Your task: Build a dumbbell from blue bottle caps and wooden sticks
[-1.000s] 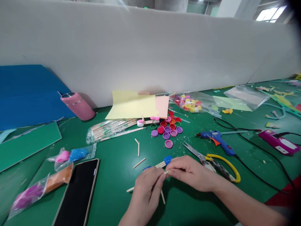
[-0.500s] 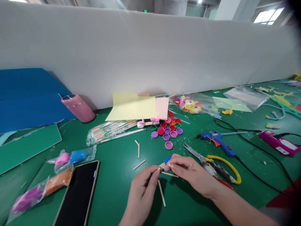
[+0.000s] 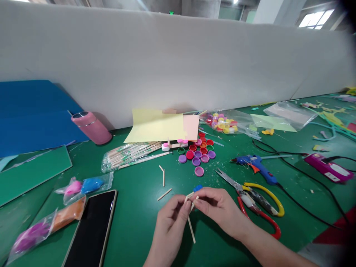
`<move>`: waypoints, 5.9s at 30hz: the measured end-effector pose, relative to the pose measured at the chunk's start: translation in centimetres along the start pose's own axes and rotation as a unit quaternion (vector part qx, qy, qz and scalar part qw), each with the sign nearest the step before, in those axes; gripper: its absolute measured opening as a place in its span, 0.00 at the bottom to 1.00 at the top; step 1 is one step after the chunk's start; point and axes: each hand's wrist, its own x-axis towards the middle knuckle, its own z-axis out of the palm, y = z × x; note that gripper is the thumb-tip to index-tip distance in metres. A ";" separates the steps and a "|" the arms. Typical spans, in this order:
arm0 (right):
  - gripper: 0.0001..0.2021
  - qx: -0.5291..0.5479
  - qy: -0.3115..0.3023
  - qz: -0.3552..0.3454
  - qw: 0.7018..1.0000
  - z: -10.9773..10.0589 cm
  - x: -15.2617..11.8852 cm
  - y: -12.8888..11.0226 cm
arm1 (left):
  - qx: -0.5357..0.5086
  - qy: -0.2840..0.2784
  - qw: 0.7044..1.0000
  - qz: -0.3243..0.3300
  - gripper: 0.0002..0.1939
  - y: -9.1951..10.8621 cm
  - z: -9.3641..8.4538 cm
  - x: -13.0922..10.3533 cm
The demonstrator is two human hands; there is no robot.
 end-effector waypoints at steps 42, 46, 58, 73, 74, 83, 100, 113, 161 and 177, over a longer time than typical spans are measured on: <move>0.25 -0.368 -0.002 0.066 0.927 -5.5 -5.6 -0.9 | -0.353 -0.009 0.931 -0.090 0.11 -0.4 -0.5 0.4; 0.36 -0.349 -0.039 0.059 0.934 -4.1 -5.0 -1.3 | -0.301 0.015 0.951 -0.060 0.10 -0.3 -0.8 0.1; 0.38 -0.353 -0.044 0.060 0.933 -3.8 -5.1 -1.3 | -0.177 0.011 0.984 -0.002 0.08 -1.6 -1.5 -0.6; 0.37 -0.351 -0.052 0.071 0.932 -3.6 -5.1 -2.2 | -0.049 0.000 0.995 0.083 0.07 -0.1 -1.9 -0.5; 0.36 -0.349 -0.052 0.072 0.933 -3.6 -5.1 -2.2 | -0.045 0.000 0.995 0.085 0.07 0.0 -1.9 -0.5; 0.33 -0.339 -0.050 0.059 0.938 -3.4 -4.8 -3.1 | -0.024 0.004 0.995 0.094 0.06 0.3 -1.8 -0.5; 0.15 -0.439 -0.083 0.114 0.887 -3.2 -4.4 -3.7 | 0.050 -0.025 0.985 0.165 0.08 0.4 -1.8 -0.6; 0.09 -0.378 -0.079 0.111 0.916 -3.2 -4.3 -1.8 | -0.024 -0.027 0.998 0.058 0.09 -0.6 -1.7 -0.7; 0.06 -0.155 0.053 -0.024 0.986 0.6 -0.3 -1.3 | -0.225 -0.130 0.958 -0.125 0.13 -0.1 0.4 -0.4; 0.12 -0.045 0.080 0.009 0.996 1.1 1.2 -2.4 | -0.284 -0.037 0.955 -0.074 0.10 -0.3 0.1 -0.3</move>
